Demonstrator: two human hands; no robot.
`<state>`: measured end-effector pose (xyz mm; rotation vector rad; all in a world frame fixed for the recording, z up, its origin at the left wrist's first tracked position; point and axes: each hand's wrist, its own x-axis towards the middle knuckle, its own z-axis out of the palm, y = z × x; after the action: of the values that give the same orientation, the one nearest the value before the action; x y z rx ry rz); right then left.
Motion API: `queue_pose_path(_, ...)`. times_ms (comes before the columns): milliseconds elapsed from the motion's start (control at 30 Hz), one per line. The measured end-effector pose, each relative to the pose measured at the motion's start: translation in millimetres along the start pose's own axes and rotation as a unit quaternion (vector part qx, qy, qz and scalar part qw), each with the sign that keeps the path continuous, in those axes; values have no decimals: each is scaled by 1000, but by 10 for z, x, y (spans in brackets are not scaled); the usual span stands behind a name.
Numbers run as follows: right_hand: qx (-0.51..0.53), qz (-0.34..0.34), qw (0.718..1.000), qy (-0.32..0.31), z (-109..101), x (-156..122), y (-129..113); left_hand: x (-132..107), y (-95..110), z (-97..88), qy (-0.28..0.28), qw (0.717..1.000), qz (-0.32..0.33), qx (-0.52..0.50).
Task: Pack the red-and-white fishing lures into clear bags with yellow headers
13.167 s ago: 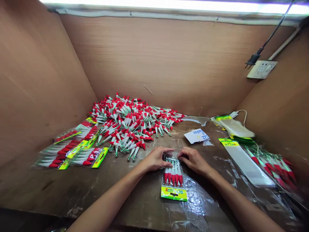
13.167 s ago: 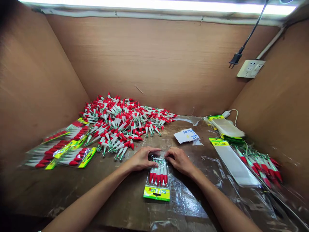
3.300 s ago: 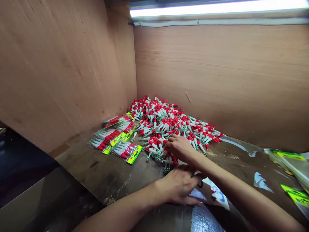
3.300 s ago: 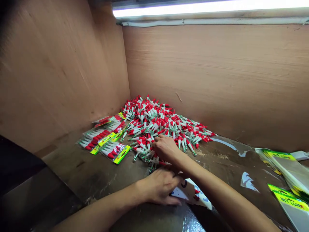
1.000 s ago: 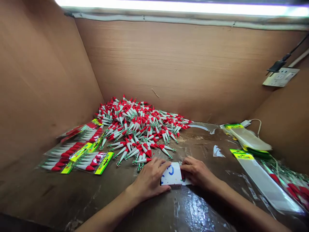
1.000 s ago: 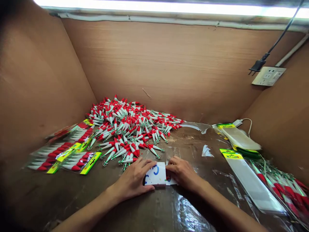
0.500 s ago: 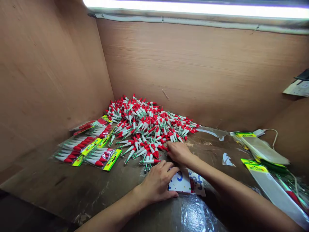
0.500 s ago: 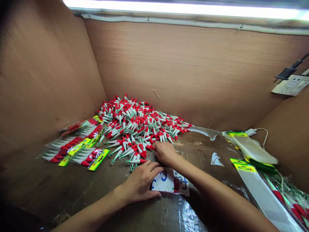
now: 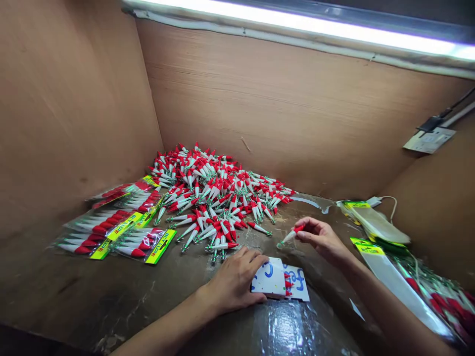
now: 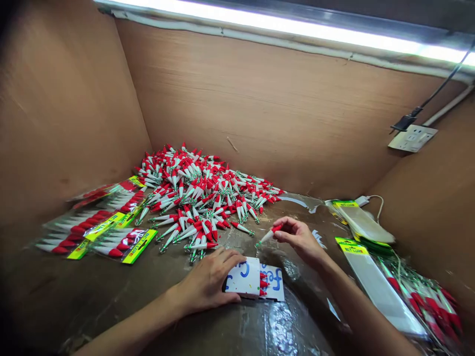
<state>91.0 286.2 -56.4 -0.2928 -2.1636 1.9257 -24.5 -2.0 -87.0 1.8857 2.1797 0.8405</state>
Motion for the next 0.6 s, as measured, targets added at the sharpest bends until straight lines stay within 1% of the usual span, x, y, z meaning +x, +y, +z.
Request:
queue_pose_path(67,-8,7,999,35,-112,-199,112,7,7,6,-1,1000,-2,1)
queue_pose_path(167,-45,19,997,59,-228,-455,202,29,24,10,1,1000,-2,1)
queue_pose_path(233,-75,28,995,58,-269,-577,237,42,35,16,3,1000,-2,-3)
queue_pose_path(300,-99,38,993,45,-248,-654,289,51,41,31,8,1000,-4,-9)
queue_pose_path(367,-112,50,992,36,-132,-695,368,53,46,51,12,1000,-6,-14)
queue_pose_path(433,-130,54,989,34,68,-709,452,51,50,69,13,1000,-5,-19)
queue_pose_path(467,-152,44,987,29,179,-710,483,49,52,76,12,1000,-5,-20)
queue_pose_path(533,-232,-12,973,1,368,-692,498,47,56,81,11,1000,-4,-22)
queue_pose_path(600,-323,-79,942,-50,448,-634,435,46,57,77,12,1000,-6,-22)
